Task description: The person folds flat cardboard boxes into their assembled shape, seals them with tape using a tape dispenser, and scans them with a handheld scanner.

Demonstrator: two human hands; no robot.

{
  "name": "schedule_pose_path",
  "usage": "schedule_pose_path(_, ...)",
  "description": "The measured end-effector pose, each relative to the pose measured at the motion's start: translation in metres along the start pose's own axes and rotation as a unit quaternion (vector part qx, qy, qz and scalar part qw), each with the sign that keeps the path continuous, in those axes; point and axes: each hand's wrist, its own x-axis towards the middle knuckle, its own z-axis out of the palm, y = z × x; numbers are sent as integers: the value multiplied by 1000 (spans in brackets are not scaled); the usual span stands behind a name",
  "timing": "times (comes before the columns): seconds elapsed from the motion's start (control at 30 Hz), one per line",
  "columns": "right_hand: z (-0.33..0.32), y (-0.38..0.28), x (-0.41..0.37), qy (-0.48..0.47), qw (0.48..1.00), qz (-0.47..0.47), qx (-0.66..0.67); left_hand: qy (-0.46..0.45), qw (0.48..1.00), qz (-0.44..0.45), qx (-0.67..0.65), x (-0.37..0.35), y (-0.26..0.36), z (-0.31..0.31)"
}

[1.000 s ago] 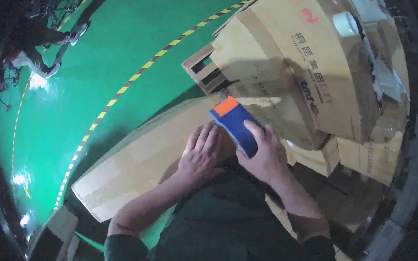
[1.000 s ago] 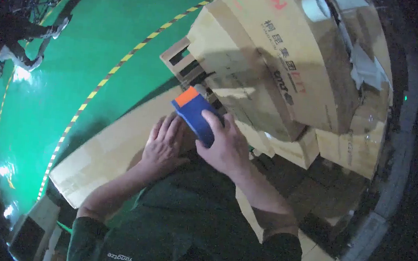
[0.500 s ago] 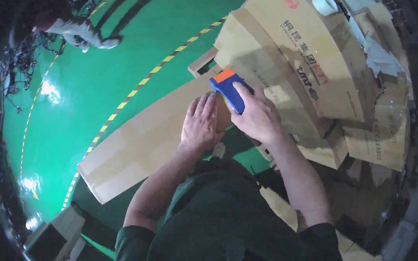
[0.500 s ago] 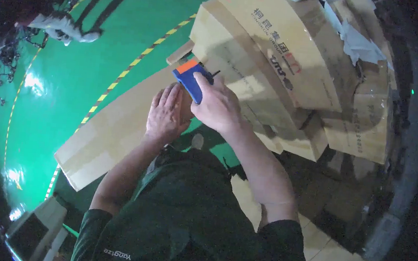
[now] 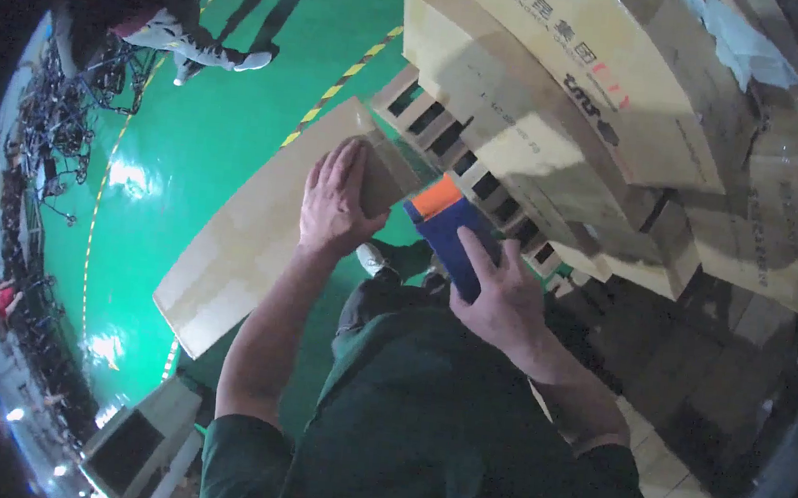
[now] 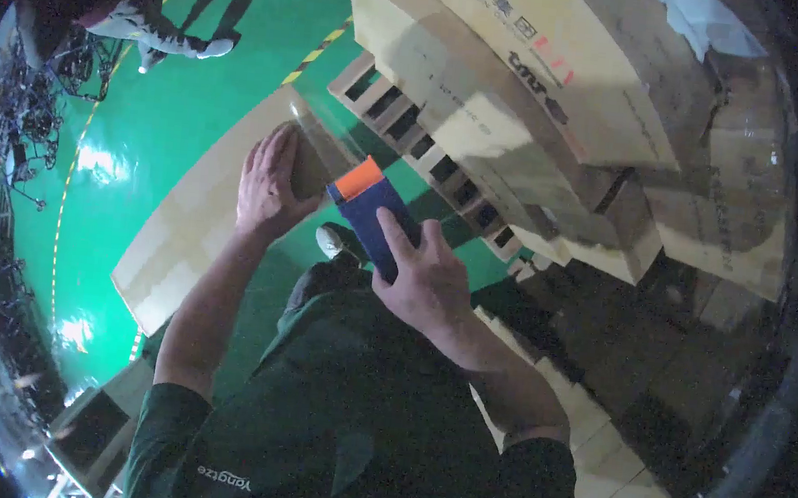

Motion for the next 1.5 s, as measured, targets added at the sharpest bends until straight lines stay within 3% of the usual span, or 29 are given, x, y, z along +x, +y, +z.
schedule_pose_path(0.23,19,22,-45,31,999,13,4,20,999,21,14,-4,-9,6)
schedule_pose_path(0.4,19,27,-63,3,999,38,-2,5,1000,21,18,-6,-12,5)
schedule_pose_path(0.6,42,42,-57,-66,995,64,39,-16,999,5,27,-9,-9,3)
schedule_pose_path(0.73,77,54,-39,-38,994,52,87,-3,998,22,58,-5,-4,4)
schedule_pose_path(0.83,93,51,-24,-33,996,47,67,-10,993,-4,116,-3,14,3)
schedule_pose_path(0.93,93,48,-12,-64,994,62,57,-22,987,-86,135,12,40,13)
schedule_pose_path(1.13,112,55,3,36,992,33,113,-36,966,-163,197,15,51,35)
schedule_pose_path(1.23,97,53,18,-30,993,46,107,0,968,-154,197,16,48,37)
schedule_pose_path(1.33,80,47,33,-97,990,60,87,-57,964,-190,176,18,53,31)
schedule_pose_path(1.5,28,35,81,-237,964,75,99,-73,956,-199,201,21,56,36)
